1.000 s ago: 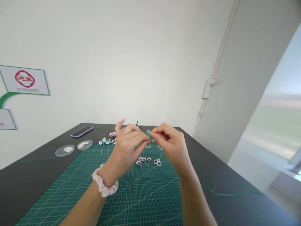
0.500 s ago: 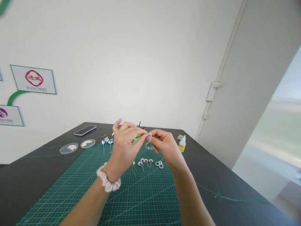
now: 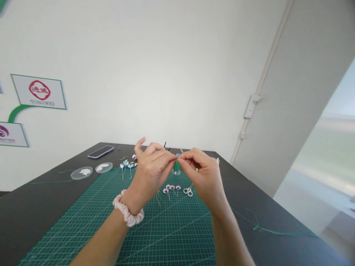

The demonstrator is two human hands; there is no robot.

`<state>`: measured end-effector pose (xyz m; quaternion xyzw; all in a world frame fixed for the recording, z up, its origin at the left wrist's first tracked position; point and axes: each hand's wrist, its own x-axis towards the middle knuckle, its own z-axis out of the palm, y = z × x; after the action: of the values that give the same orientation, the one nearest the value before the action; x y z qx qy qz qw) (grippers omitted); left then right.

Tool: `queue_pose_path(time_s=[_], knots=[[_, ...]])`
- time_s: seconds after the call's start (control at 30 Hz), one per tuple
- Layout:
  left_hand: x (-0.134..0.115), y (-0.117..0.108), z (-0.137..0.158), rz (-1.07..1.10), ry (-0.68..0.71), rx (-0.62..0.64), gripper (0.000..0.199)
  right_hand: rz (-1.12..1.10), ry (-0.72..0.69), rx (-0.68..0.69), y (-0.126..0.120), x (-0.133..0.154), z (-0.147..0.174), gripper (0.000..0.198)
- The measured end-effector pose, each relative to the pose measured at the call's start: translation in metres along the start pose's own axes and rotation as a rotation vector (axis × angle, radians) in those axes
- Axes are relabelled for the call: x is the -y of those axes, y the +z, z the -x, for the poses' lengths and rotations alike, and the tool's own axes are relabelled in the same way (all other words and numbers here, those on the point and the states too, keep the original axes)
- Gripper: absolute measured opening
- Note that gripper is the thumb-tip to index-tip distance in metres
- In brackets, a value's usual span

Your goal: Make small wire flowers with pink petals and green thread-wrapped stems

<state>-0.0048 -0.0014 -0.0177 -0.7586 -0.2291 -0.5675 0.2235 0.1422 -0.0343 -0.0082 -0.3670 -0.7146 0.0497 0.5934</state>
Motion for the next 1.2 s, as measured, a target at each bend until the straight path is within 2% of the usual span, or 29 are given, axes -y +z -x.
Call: queue_pose_path(time_s=[0.1,0.23,0.4,0.57,0.73,0.93,1.2], knots=[[-0.001,0.000,0.000,0.038,0.040,0.018,0.010,-0.007,0.035,-0.024,-0.003,-0.004,-0.002,0.013],[-0.002,-0.001,-0.001,0.083,0.066,0.005,0.010,-0.093,0.147,-0.047,-0.004,-0.009,-0.005,0.012],[-0.004,-0.003,-0.002,0.114,0.026,-0.006,0.011,-0.274,0.274,0.044,-0.004,-0.015,-0.010,0.013],[-0.003,-0.001,-0.002,0.085,-0.035,-0.074,0.010,-0.390,0.353,0.128,-0.006,-0.020,-0.011,0.016],[0.000,0.001,0.000,0.032,-0.083,-0.109,0.012,-0.384,0.282,0.216,-0.004,-0.013,-0.008,0.012],[0.001,0.001,0.001,0.007,-0.047,-0.067,0.012,-0.183,0.160,0.088,-0.003,-0.002,-0.001,0.010],[-0.002,0.000,0.000,0.059,0.002,0.014,0.012,-0.136,0.166,-0.023,-0.004,-0.003,-0.006,0.012]])
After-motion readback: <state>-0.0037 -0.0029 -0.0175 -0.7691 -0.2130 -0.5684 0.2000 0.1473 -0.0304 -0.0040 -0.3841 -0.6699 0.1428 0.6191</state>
